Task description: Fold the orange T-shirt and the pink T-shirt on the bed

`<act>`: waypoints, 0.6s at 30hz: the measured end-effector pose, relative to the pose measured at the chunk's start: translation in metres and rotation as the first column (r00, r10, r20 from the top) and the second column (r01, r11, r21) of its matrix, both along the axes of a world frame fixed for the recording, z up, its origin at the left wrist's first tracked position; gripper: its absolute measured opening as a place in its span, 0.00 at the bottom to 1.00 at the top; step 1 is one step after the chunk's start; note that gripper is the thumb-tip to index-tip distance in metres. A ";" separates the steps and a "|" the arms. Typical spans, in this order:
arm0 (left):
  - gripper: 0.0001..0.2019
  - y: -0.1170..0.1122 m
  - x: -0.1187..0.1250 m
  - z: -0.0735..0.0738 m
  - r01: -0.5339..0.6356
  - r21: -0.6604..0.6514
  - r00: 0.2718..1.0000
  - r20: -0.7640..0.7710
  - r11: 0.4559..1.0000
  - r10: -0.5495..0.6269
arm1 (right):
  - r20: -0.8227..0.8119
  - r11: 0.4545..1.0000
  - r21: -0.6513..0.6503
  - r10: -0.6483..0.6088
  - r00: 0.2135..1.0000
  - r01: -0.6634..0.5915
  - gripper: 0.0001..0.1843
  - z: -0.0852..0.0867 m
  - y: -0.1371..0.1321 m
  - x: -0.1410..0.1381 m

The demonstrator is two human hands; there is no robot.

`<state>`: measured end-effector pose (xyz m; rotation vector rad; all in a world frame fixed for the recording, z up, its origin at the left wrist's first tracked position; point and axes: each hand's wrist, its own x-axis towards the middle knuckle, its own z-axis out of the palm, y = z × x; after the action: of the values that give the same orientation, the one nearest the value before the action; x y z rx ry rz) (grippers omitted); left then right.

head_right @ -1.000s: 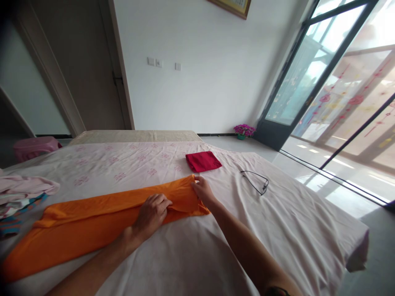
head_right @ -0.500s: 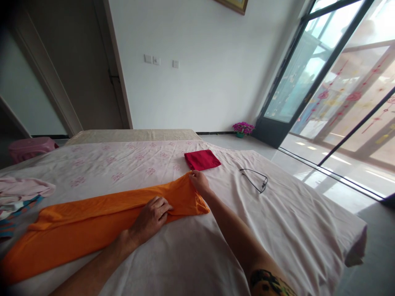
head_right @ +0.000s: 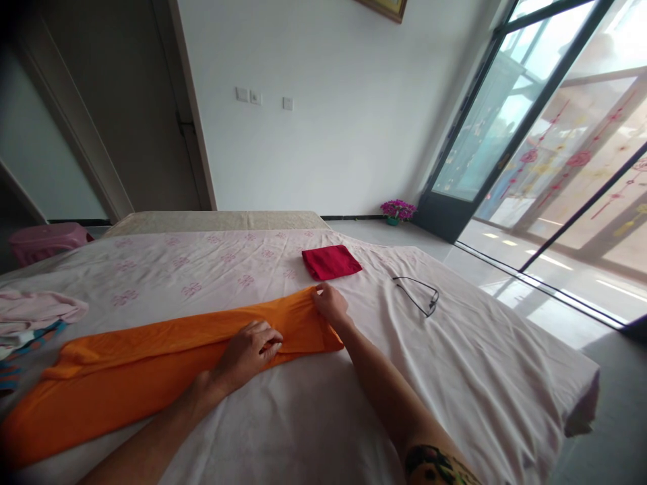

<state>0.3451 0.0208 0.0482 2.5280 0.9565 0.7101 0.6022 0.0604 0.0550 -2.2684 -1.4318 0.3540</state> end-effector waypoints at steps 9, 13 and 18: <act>0.07 0.014 -0.030 0.007 -0.166 0.040 0.976 0.147 0.985 0.159 | 0.396 0.892 0.185 0.317 0.862 -0.413 0.26 0.014 -0.019 -0.056; 0.14 0.022 -0.061 -0.002 -0.187 0.147 0.981 0.088 0.971 0.176 | 0.476 0.768 0.024 0.554 0.683 -0.639 0.33 -0.013 -0.027 -0.071; 0.15 0.027 -0.119 -0.006 -0.278 0.234 0.955 -0.036 0.932 0.294 | 0.512 0.750 -0.089 0.598 0.616 -0.655 0.34 -0.034 -0.025 -0.063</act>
<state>0.2257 0.0474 0.0425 2.6515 1.3599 0.8625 0.5396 0.0352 0.0213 -1.7478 -2.4676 -0.1644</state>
